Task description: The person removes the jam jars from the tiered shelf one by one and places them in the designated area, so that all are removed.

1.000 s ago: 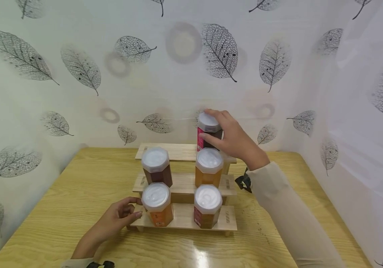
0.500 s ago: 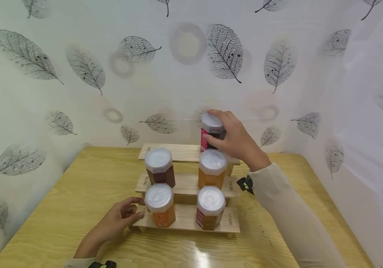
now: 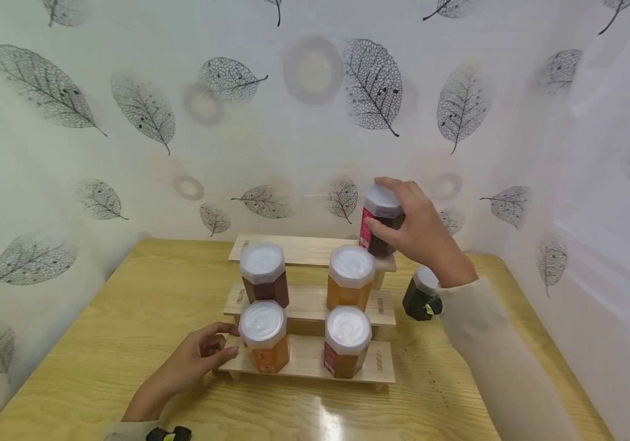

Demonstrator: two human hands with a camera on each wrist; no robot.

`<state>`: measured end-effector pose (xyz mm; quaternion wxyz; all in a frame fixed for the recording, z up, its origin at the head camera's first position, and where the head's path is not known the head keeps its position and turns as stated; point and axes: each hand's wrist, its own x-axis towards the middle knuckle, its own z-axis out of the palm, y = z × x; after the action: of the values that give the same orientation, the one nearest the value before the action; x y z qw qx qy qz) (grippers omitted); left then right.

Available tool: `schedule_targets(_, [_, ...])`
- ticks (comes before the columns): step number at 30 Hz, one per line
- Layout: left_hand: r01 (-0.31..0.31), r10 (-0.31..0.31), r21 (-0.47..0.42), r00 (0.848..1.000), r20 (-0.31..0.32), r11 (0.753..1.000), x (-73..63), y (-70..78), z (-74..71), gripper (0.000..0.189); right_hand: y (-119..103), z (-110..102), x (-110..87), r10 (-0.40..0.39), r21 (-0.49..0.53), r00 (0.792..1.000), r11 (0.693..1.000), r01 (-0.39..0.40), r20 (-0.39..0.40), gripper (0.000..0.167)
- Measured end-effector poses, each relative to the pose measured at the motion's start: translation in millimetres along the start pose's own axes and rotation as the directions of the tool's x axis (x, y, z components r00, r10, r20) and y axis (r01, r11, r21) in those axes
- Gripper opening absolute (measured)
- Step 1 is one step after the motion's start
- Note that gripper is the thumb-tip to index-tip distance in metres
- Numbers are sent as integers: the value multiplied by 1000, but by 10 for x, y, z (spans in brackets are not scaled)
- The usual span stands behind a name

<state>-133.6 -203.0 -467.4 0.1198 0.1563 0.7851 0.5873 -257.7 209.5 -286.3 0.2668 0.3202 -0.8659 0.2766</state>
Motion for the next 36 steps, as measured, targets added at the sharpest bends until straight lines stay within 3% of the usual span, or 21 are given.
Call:
schedule_targets(13, [-7, 7, 8, 1000, -14, 1000, 6, -9, 32, 32, 185, -446, -436, 185, -98, 982, 977, -188, -31, 71])
schedule_targets(19, [4, -3, 19, 1000, -12, 1000, -15, 7, 9, 33, 261, -562, -728, 300, -69, 952, 950, -303, -55, 73])
schedule_targets(26, [-7, 7, 11, 1000, -8, 1000, -15, 14, 1, 33, 441, -652, -958, 304, -107, 945, 943, -317, -118, 76])
schedule_targets(36, [8, -8, 8, 1000, -10, 1000, -4, 2, 9, 34, 624, -725, -1281, 379, -183, 920, 902, -391, -99, 76])
